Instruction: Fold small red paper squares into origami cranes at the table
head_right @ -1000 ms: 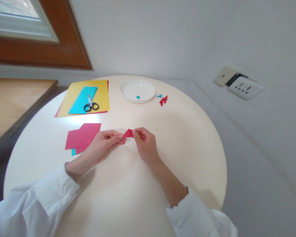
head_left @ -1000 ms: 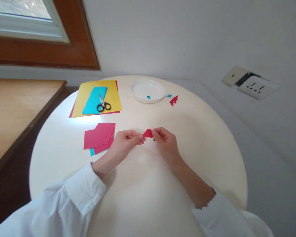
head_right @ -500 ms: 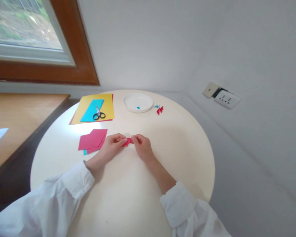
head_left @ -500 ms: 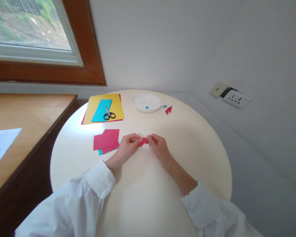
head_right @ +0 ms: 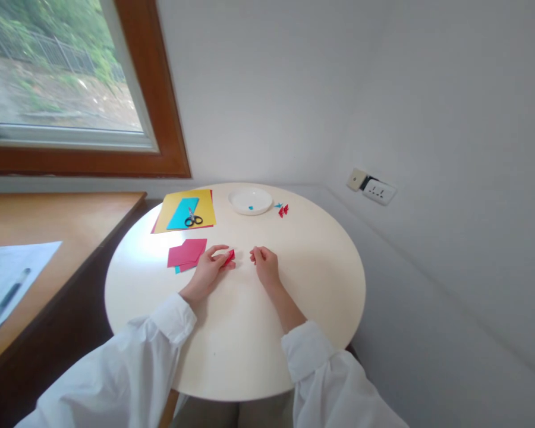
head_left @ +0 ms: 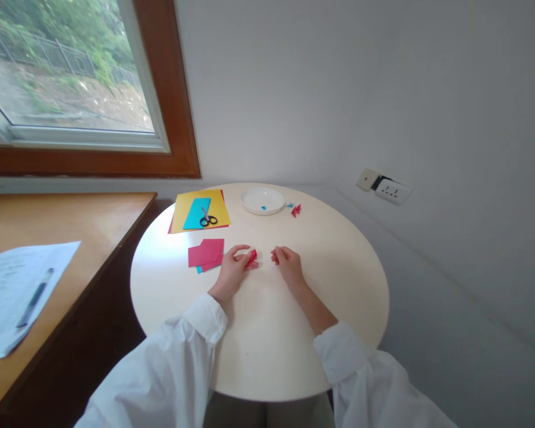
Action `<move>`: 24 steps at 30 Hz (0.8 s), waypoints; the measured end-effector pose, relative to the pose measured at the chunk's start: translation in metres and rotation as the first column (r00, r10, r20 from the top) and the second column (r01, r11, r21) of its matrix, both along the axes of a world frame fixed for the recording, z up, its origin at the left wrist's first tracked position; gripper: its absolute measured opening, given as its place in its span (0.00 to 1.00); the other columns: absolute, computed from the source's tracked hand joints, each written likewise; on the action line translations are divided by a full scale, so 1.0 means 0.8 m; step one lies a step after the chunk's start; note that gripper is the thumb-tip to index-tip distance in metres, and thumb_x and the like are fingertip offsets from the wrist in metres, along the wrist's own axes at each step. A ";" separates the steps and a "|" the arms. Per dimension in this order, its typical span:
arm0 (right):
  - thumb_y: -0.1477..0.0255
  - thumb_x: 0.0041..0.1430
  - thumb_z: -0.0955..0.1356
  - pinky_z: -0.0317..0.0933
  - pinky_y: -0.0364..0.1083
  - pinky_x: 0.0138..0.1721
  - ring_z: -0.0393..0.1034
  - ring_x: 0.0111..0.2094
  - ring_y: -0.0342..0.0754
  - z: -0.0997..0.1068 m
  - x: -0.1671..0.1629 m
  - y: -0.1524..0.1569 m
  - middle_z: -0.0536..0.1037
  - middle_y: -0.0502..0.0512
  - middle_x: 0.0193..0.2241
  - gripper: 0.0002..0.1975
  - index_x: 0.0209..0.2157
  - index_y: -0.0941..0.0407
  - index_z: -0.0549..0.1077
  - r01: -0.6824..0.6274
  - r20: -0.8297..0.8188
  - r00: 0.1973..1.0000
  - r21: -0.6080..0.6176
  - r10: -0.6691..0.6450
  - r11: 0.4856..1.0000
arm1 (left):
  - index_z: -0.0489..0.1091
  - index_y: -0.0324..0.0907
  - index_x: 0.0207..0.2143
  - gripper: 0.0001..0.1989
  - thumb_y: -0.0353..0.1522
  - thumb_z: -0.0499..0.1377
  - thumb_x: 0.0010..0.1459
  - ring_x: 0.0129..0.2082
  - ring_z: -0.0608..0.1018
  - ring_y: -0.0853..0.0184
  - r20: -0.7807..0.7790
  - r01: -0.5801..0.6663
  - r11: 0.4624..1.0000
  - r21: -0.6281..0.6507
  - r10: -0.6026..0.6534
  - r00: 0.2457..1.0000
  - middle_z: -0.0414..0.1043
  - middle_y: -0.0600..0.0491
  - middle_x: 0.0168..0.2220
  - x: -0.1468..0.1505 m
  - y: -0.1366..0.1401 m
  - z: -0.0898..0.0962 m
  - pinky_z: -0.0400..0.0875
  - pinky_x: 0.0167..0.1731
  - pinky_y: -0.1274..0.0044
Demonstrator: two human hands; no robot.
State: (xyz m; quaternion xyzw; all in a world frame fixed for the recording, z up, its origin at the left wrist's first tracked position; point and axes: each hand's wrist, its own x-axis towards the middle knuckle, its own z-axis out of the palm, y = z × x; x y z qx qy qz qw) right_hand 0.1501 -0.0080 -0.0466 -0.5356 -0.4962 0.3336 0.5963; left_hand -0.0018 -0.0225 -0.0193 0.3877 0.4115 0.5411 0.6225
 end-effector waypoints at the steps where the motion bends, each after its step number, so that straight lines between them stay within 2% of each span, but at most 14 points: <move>1: 0.61 0.50 0.63 0.55 0.43 0.24 0.60 0.19 0.42 -0.001 -0.001 -0.004 0.68 0.48 0.16 0.15 0.19 0.57 0.69 0.004 0.000 1.000 0.002 -0.004 1.000 | 0.66 0.39 0.37 0.18 0.33 0.66 0.44 0.25 0.77 0.70 0.021 0.005 1.000 -0.004 -0.005 1.000 0.75 0.53 0.25 -0.001 -0.003 0.000 0.72 0.33 0.75; 11: 0.61 0.49 0.63 0.55 0.43 0.25 0.61 0.20 0.43 -0.010 -0.009 -0.027 0.68 0.48 0.15 0.15 0.19 0.56 0.69 0.022 0.045 0.999 0.017 -0.023 1.000 | 0.69 0.36 0.28 0.08 0.27 0.65 0.43 0.25 0.78 0.69 0.192 0.047 0.999 -0.026 -0.041 0.981 0.74 0.52 0.25 -0.007 -0.009 -0.008 0.73 0.37 0.73; 24: 0.61 0.49 0.62 0.55 0.42 0.23 0.61 0.19 0.42 -0.015 -0.008 -0.020 0.68 0.49 0.15 0.16 0.18 0.57 0.69 0.034 0.085 0.996 0.019 -0.036 0.999 | 0.67 0.37 0.24 0.15 0.30 0.69 0.34 0.24 0.75 0.73 0.231 0.069 0.997 0.038 -0.076 0.970 0.72 0.55 0.22 -0.010 -0.006 -0.014 0.71 0.33 0.78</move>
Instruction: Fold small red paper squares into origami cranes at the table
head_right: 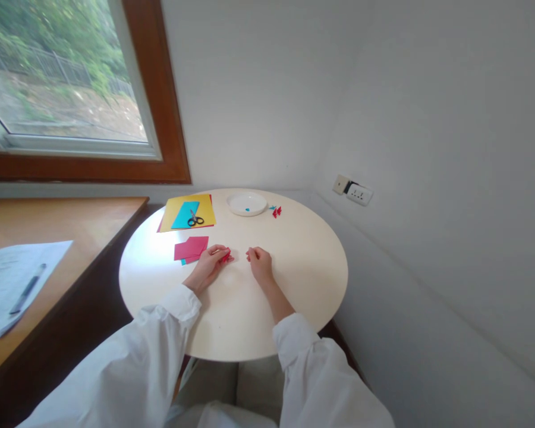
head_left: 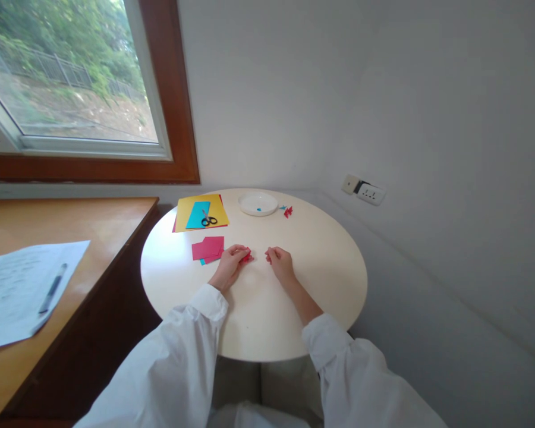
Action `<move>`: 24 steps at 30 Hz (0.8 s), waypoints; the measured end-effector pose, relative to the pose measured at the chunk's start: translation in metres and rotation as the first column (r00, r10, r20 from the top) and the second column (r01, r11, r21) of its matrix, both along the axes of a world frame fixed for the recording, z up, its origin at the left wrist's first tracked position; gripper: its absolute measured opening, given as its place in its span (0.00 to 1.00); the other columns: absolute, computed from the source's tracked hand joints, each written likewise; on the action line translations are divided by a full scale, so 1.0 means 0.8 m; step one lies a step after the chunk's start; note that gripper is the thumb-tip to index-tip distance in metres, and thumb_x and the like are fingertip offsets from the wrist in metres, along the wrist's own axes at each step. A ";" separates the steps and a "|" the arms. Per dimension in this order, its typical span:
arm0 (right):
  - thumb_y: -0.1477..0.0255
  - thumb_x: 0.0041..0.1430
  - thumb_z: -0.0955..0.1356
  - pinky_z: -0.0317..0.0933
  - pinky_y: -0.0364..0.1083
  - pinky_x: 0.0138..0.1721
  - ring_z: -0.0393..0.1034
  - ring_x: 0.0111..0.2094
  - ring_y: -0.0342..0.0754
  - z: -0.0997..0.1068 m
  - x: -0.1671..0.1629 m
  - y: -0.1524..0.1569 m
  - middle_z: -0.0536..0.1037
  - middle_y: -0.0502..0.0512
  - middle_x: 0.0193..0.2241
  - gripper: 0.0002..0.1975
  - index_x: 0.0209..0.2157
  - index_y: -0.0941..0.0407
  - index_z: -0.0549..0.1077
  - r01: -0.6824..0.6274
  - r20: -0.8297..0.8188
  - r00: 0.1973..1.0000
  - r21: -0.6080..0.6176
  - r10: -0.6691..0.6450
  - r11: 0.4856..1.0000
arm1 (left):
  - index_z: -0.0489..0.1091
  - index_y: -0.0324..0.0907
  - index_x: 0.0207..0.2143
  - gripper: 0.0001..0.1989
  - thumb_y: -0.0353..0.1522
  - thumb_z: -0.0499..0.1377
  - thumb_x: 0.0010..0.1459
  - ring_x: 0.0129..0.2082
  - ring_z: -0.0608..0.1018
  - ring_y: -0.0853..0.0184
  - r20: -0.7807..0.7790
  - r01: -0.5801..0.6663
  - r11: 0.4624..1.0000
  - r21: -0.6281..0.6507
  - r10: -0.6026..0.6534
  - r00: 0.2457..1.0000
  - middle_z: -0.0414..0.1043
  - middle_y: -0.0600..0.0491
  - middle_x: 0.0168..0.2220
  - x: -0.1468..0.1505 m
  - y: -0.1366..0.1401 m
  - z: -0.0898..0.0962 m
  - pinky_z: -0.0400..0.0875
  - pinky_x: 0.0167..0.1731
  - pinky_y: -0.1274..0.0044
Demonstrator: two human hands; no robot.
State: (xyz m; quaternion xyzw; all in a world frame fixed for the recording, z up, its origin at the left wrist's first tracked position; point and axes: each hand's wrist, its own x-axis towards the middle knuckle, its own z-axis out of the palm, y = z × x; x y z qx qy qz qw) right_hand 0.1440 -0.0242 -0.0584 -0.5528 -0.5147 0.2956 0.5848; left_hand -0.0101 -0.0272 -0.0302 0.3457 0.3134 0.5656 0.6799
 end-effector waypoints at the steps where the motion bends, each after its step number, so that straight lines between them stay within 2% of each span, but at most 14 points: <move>1: 0.61 0.49 0.62 0.54 0.42 0.23 0.61 0.19 0.42 0.001 0.000 -0.001 0.68 0.48 0.15 0.15 0.18 0.57 0.69 -0.002 0.003 1.000 -0.001 0.002 1.000 | 0.67 0.37 0.24 0.15 0.30 0.69 0.34 0.24 0.75 0.73 -0.003 0.002 1.000 0.002 -0.002 1.000 0.72 0.55 0.22 0.000 -0.001 0.001 0.71 0.32 0.78; 11: 0.62 0.49 0.63 0.55 0.42 0.25 0.61 0.19 0.42 0.007 -0.001 -0.005 0.68 0.48 0.15 0.14 0.19 0.58 0.69 -0.024 0.023 0.999 -0.010 0.024 1.000 | 0.69 0.37 0.29 0.15 0.29 0.68 0.37 0.24 0.74 0.74 -0.057 0.082 0.997 0.009 -0.081 0.995 0.73 0.55 0.24 0.002 -0.001 0.005 0.70 0.30 0.79; 16: 0.63 0.47 0.64 0.57 0.43 0.25 0.63 0.20 0.42 0.013 -0.004 -0.010 0.69 0.47 0.16 0.11 0.21 0.57 0.69 -0.036 0.004 0.999 0.009 0.036 0.999 | 0.69 0.38 0.29 0.14 0.30 0.68 0.38 0.26 0.75 0.73 -0.069 0.086 0.996 0.027 -0.084 0.994 0.73 0.54 0.25 0.003 0.004 0.002 0.70 0.33 0.78; 21: 0.65 0.48 0.66 0.63 0.43 0.29 0.69 0.26 0.44 0.021 -0.007 -0.017 0.74 0.50 0.23 0.10 0.30 0.57 0.71 -0.067 -0.007 0.998 0.047 0.067 0.997 | 0.68 0.38 0.28 0.13 0.30 0.67 0.39 0.23 0.74 0.73 -0.105 0.057 0.998 0.036 -0.053 0.993 0.72 0.55 0.21 0.007 0.011 0.000 0.66 0.28 0.80; 24: 0.66 0.50 0.66 0.66 0.44 0.33 0.71 0.33 0.45 0.022 -0.007 -0.017 0.76 0.53 0.32 0.10 0.34 0.56 0.73 -0.104 0.007 0.995 0.073 0.104 0.992 | 0.68 0.38 0.27 0.12 0.30 0.67 0.39 0.23 0.74 0.73 -0.133 0.044 0.999 0.029 -0.040 0.990 0.72 0.56 0.20 0.011 0.014 0.000 0.65 0.26 0.80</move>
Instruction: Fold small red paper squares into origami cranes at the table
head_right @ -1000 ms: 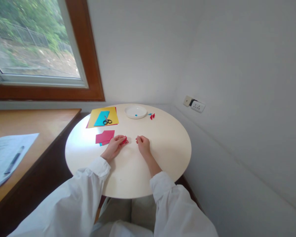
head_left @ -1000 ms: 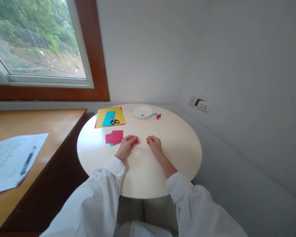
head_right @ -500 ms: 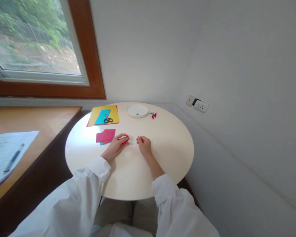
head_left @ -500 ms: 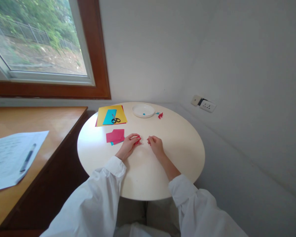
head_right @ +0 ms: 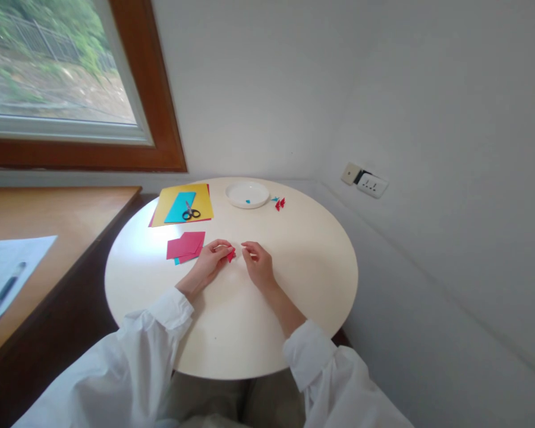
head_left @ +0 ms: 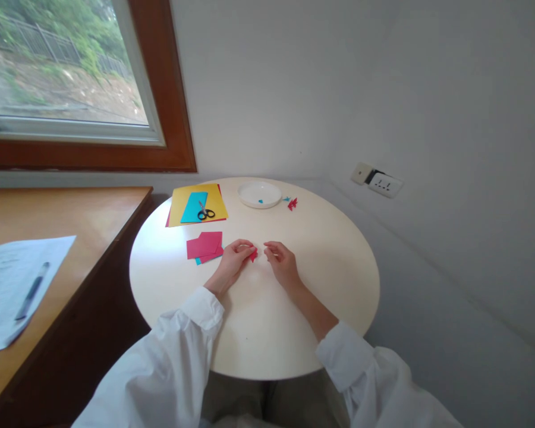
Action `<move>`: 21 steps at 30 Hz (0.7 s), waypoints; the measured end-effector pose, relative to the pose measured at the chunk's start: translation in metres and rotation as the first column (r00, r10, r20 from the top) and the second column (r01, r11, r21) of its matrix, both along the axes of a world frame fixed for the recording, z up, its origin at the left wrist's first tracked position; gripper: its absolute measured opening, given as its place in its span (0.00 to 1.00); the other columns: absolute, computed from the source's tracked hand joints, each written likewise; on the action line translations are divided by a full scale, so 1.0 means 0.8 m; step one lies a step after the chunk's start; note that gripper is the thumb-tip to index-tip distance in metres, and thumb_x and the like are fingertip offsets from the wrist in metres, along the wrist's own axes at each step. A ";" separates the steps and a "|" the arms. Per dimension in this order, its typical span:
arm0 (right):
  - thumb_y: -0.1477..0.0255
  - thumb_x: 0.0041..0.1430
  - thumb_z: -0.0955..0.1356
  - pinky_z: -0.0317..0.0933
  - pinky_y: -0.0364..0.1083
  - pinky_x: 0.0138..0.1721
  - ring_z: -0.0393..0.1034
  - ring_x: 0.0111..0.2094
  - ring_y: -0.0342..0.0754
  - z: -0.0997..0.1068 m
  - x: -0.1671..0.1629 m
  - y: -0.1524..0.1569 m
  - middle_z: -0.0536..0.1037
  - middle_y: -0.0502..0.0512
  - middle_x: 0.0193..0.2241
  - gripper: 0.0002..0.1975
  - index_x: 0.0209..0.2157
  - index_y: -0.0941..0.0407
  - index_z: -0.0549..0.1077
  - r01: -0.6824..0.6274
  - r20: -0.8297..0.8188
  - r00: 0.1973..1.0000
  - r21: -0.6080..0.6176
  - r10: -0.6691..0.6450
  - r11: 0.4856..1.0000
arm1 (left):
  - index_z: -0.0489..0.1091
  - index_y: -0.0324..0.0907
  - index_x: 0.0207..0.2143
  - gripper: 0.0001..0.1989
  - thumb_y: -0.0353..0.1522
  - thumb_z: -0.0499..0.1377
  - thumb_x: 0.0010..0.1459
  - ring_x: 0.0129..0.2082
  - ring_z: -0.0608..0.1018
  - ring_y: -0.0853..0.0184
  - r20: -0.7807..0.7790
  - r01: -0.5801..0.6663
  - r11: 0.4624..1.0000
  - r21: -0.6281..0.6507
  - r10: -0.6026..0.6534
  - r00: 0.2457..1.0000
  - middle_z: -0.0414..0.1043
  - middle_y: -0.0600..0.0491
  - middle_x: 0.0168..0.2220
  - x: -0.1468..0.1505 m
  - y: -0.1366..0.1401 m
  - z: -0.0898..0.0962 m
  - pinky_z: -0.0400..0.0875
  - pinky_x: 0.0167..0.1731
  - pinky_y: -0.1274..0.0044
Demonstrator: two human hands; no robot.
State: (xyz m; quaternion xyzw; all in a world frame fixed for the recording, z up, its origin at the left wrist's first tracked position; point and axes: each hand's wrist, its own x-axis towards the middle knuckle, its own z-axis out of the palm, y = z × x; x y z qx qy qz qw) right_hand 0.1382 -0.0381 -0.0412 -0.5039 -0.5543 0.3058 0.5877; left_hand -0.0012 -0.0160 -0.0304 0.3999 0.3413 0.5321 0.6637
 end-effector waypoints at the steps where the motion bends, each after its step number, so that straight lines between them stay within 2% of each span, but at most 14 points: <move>1: 0.66 0.51 0.66 0.66 0.44 0.33 0.71 0.34 0.45 0.000 0.000 0.001 0.76 0.54 0.34 0.10 0.34 0.55 0.74 -0.024 0.015 1.000 0.024 0.024 0.999 | 0.68 0.38 0.27 0.12 0.31 0.66 0.39 0.22 0.73 0.73 -0.010 -0.003 1.000 -0.001 0.003 1.000 0.72 0.56 0.20 0.002 0.001 0.000 0.64 0.25 0.81; 6: 0.69 0.52 0.66 0.68 0.44 0.31 0.71 0.35 0.45 0.000 0.003 0.013 0.76 0.55 0.33 0.07 0.32 0.54 0.76 -0.125 0.102 0.988 0.107 0.114 0.986 | 0.70 0.37 0.27 0.12 0.31 0.67 0.38 0.21 0.72 0.73 -0.050 -0.005 1.000 -0.010 0.005 0.999 0.71 0.56 0.19 0.010 0.012 -0.002 0.64 0.25 0.81; 14: 0.70 0.53 0.66 0.69 0.44 0.33 0.71 0.34 0.45 0.005 0.012 0.037 0.76 0.54 0.31 0.06 0.30 0.54 0.77 -0.171 0.064 0.984 0.088 0.166 0.981 | 0.74 0.36 0.27 0.09 0.31 0.66 0.40 0.28 0.75 0.69 -0.086 0.042 0.994 -0.103 -0.051 0.995 0.75 0.50 0.26 0.007 0.024 0.010 0.69 0.31 0.77; 21: 0.69 0.52 0.68 0.69 0.44 0.34 0.71 0.36 0.45 0.009 0.015 0.035 0.76 0.54 0.33 0.07 0.33 0.52 0.78 -0.244 0.000 0.970 0.053 0.244 0.968 | 0.76 0.35 0.30 0.09 0.30 0.65 0.43 0.31 0.77 0.67 -0.030 0.168 0.973 -0.157 -0.175 0.984 0.77 0.46 0.33 -0.004 0.034 0.012 0.71 0.35 0.77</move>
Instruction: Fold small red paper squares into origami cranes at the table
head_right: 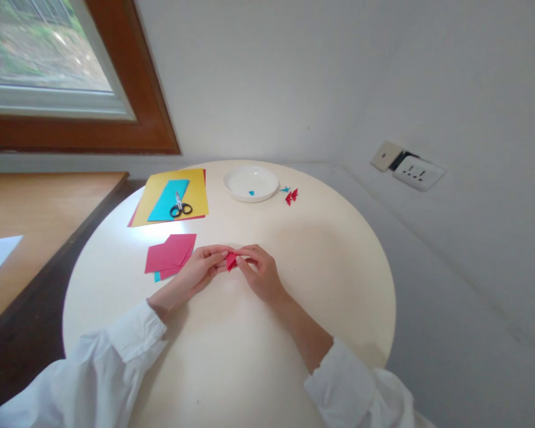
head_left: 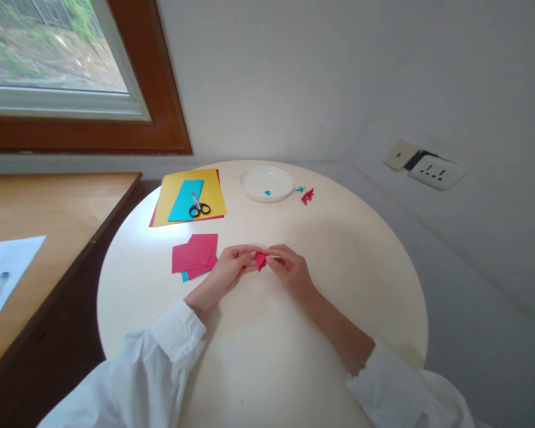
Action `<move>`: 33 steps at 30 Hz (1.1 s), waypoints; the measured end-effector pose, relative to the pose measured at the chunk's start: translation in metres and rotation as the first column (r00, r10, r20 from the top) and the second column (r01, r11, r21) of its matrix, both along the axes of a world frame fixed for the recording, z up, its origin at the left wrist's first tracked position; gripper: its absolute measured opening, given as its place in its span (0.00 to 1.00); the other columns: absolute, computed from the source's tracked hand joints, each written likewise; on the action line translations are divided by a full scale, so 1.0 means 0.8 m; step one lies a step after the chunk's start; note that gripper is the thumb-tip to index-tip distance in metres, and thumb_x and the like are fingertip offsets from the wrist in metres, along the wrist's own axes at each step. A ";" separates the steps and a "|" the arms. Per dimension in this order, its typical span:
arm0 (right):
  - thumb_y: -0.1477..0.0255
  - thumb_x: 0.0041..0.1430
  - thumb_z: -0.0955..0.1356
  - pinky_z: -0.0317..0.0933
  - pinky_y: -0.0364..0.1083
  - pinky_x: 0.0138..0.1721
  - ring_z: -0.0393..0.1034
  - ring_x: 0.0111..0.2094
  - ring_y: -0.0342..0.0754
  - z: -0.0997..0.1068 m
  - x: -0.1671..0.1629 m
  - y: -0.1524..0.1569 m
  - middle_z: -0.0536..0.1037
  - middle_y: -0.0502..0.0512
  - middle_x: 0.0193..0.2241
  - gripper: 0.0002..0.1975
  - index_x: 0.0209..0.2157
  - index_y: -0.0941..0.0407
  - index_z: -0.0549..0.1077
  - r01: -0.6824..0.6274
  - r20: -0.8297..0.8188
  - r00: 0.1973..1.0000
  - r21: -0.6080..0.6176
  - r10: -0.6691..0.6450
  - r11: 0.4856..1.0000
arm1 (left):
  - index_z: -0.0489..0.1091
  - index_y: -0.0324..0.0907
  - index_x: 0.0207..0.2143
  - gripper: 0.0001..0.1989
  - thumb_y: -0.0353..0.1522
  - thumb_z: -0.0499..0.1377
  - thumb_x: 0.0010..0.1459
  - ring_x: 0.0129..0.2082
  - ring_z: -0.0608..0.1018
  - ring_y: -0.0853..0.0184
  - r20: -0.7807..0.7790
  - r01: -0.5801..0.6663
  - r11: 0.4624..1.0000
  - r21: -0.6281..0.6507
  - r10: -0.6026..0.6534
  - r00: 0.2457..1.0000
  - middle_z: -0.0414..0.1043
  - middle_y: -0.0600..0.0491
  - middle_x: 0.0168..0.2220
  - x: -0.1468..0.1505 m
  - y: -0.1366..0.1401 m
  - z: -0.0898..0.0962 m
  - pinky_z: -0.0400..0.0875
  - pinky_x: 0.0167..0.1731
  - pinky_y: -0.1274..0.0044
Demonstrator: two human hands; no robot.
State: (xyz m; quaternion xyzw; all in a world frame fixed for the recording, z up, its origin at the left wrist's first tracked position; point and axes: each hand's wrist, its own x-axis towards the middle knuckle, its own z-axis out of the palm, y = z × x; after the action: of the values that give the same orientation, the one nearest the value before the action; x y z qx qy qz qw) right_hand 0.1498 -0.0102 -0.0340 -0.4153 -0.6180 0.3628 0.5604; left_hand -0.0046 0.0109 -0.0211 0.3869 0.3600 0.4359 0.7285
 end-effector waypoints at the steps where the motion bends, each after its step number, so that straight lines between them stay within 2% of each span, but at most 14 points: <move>1: 0.69 0.52 0.68 0.69 0.44 0.34 0.71 0.36 0.45 0.000 0.000 0.000 0.76 0.54 0.33 0.07 0.33 0.52 0.78 0.004 -0.005 1.000 -0.011 -0.004 1.000 | 0.76 0.35 0.30 0.09 0.29 0.65 0.43 0.32 0.77 0.66 0.007 0.019 1.000 -0.001 -0.019 1.000 0.77 0.45 0.33 -0.001 0.001 0.000 0.71 0.36 0.76; 8: 0.67 0.50 0.69 0.70 0.45 0.36 0.71 0.36 0.45 -0.001 0.000 0.000 0.75 0.54 0.34 0.08 0.33 0.52 0.78 -0.009 -0.061 0.998 -0.056 0.006 0.998 | 0.77 0.37 0.35 0.11 0.28 0.63 0.45 0.34 0.77 0.67 -0.009 0.082 0.997 0.011 -0.082 0.997 0.78 0.46 0.36 -0.005 -0.002 0.006 0.70 0.38 0.77; 16: 0.70 0.50 0.69 0.69 0.44 0.35 0.71 0.37 0.46 0.002 0.000 0.000 0.75 0.54 0.33 0.06 0.32 0.53 0.77 -0.017 -0.074 0.997 -0.079 0.011 0.997 | 0.78 0.38 0.32 0.10 0.30 0.65 0.44 0.33 0.76 0.67 -0.037 0.040 0.998 0.049 -0.038 0.999 0.77 0.48 0.33 -0.003 -0.005 0.010 0.70 0.36 0.77; 26: 0.68 0.51 0.68 0.67 0.44 0.32 0.71 0.32 0.45 0.005 -0.002 0.000 0.76 0.52 0.29 0.05 0.26 0.55 0.74 0.058 -0.067 0.996 -0.091 -0.065 0.994 | 0.77 0.38 0.31 0.11 0.34 0.66 0.45 0.34 0.76 0.66 -0.030 0.047 0.991 0.124 -0.043 0.999 0.77 0.48 0.33 -0.002 -0.004 0.003 0.70 0.37 0.77; 33: 0.68 0.51 0.67 0.66 0.42 0.31 0.69 0.30 0.43 0.007 -0.002 0.000 0.74 0.51 0.26 0.07 0.25 0.56 0.73 0.092 -0.033 0.995 -0.115 -0.096 0.989 | 0.76 0.38 0.35 0.15 0.37 0.65 0.46 0.35 0.76 0.66 -0.160 0.097 0.973 0.210 -0.063 0.985 0.77 0.47 0.35 -0.004 -0.005 0.002 0.69 0.38 0.75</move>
State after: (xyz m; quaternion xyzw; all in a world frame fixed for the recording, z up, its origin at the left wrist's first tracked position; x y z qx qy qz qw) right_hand 0.1484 -0.0100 -0.0286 -0.4681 -0.5651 0.3785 0.5642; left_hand -0.0079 0.0073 -0.0199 0.5106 0.3490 0.4120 0.6691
